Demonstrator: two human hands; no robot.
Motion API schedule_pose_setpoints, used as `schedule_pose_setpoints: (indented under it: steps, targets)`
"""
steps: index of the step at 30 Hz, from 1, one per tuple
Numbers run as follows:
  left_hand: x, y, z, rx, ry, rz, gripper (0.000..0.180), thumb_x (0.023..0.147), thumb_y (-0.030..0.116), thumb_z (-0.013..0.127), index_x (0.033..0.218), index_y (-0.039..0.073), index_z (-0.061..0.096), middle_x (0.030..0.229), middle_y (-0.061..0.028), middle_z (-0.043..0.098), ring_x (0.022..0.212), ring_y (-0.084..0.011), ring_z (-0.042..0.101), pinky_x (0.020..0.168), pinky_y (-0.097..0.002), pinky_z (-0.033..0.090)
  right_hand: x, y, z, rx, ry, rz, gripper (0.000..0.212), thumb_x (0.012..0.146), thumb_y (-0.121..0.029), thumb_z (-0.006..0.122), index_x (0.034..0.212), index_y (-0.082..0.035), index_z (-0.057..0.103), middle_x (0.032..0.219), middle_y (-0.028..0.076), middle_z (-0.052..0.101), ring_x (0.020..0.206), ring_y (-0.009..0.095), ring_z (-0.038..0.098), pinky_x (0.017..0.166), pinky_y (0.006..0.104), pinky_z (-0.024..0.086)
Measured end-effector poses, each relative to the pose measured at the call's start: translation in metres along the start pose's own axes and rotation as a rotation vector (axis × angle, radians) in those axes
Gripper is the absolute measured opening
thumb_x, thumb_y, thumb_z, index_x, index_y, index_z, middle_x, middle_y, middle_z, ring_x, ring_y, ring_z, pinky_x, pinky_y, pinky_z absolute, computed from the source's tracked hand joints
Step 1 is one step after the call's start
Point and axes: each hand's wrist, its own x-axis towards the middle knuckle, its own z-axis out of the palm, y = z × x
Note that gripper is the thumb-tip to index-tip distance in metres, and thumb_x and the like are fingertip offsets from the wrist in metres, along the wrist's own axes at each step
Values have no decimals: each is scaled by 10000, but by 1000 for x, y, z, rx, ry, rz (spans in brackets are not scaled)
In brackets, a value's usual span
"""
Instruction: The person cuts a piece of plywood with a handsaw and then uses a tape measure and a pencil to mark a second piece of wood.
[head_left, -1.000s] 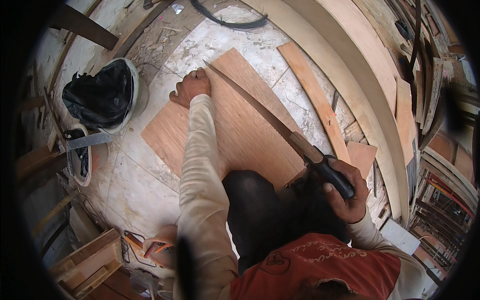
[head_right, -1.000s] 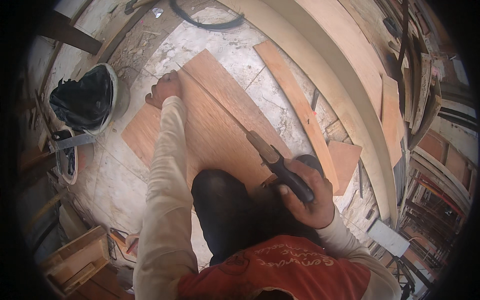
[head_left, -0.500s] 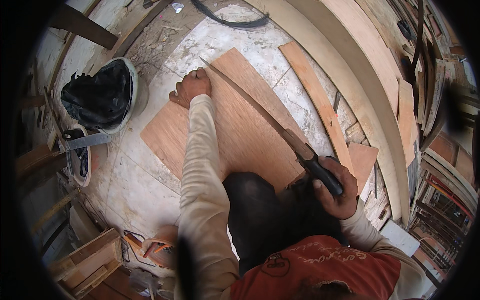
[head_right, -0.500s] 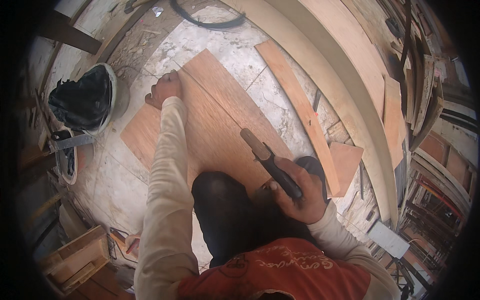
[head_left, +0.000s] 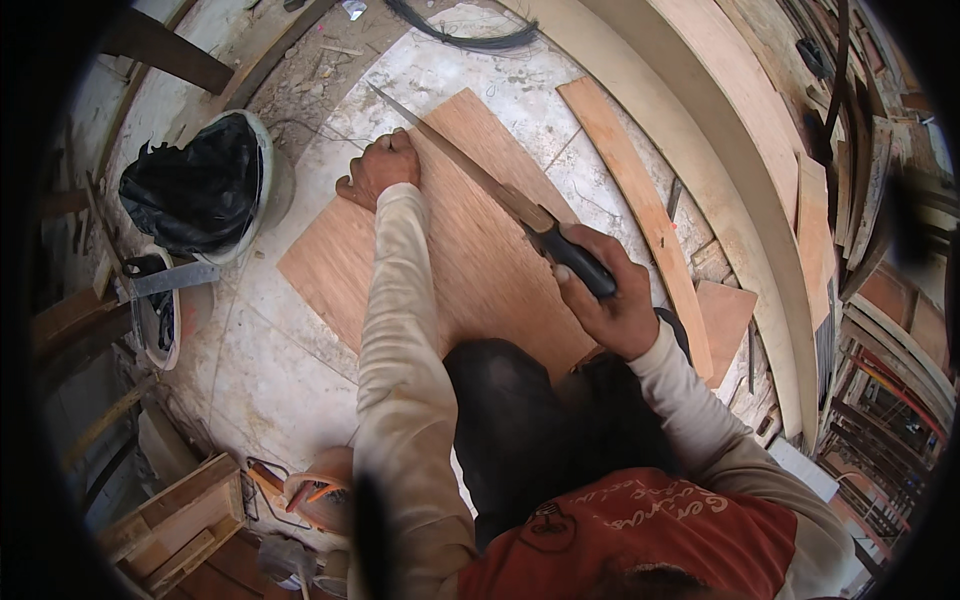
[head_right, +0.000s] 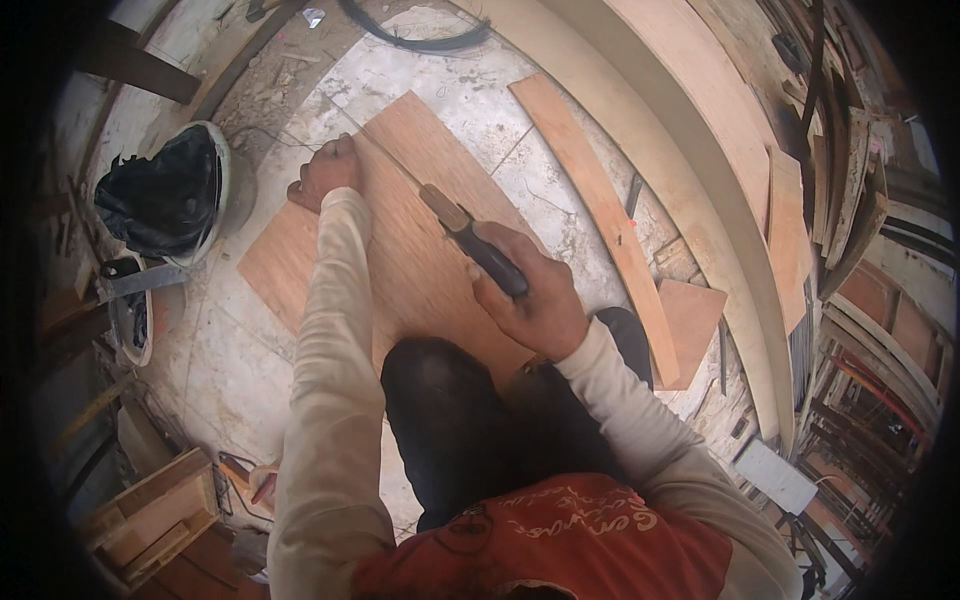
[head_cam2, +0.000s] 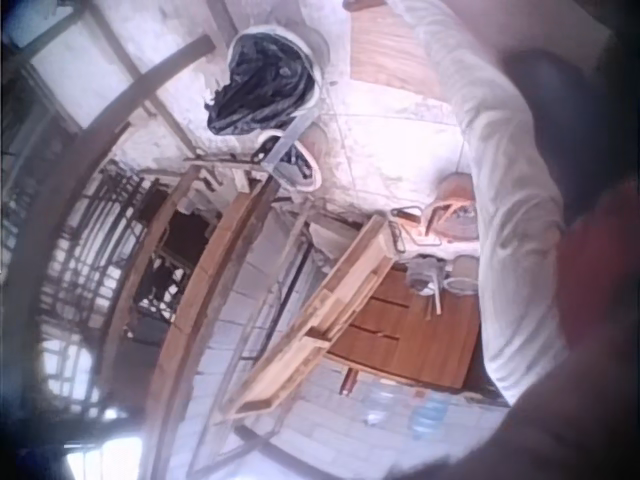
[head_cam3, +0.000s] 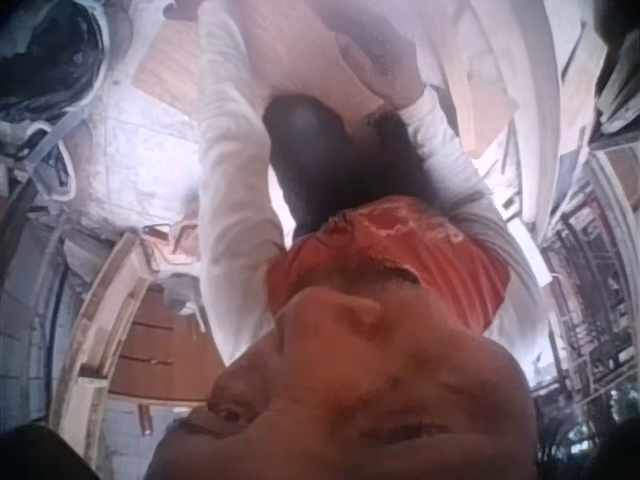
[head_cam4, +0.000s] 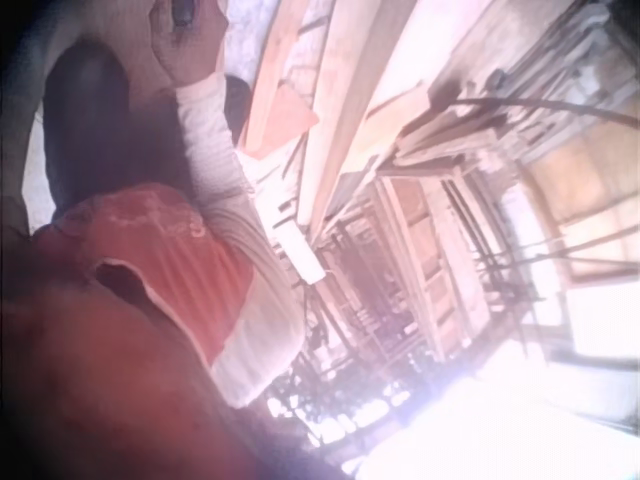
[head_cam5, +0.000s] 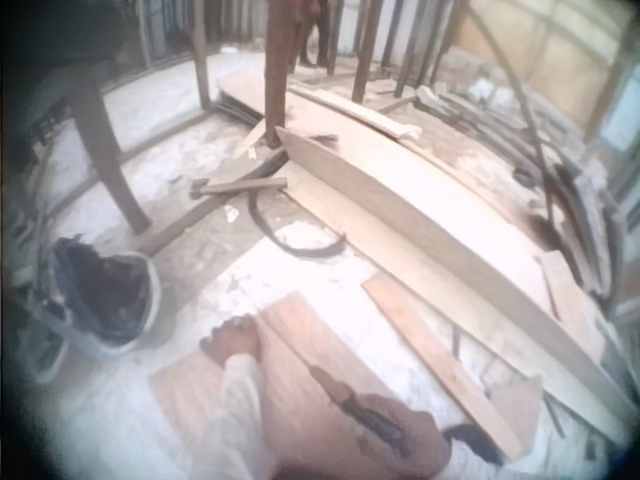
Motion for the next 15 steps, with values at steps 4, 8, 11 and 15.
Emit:
schedule_pose_setpoints:
  steps: [4, 8, 11, 15]
  targets:
    - [4, 4, 8, 21, -57, 13, 431, 909, 475, 456, 945, 200, 787, 976, -58, 751, 1002, -248, 627, 1046, -479, 228, 46, -5, 18, -26, -19, -15, 422, 871, -95, 715, 1254, -20, 553, 956, 177, 719, 847, 268, 726, 763, 319, 556]
    - [5, -9, -2, 4, -17, -26, 431, 913, 475, 452, 968, 205, 784, 1028, -51, 746, 1039, -247, 616, 1061, -483, 204, -82, -43, -59, 7, 4, -86, 425, 852, -50, 726, 1241, 2, 564, 1067, 200, 710, 952, 271, 733, 814, 325, 564]
    - [5, -11, -3, 43, -60, -30, 443, 906, 516, 450, 1006, 240, 782, 1040, -42, 747, 1039, -221, 621, 1061, -456, 209, -63, -28, -40, 15, 20, -71, 424, 856, -63, 725, 1246, -13, 565, 1047, 195, 711, 902, 268, 736, 782, 334, 567]
    - [5, 16, 14, 37, -92, -17, 465, 890, 560, 449, 1035, 267, 780, 1038, -38, 749, 1021, -200, 632, 1059, -436, 225, 65, -2, 22, 21, -80, 97, 408, 919, -82, 692, 1289, -7, 538, 1029, 110, 712, 838, 111, 638, 744, 274, 514]
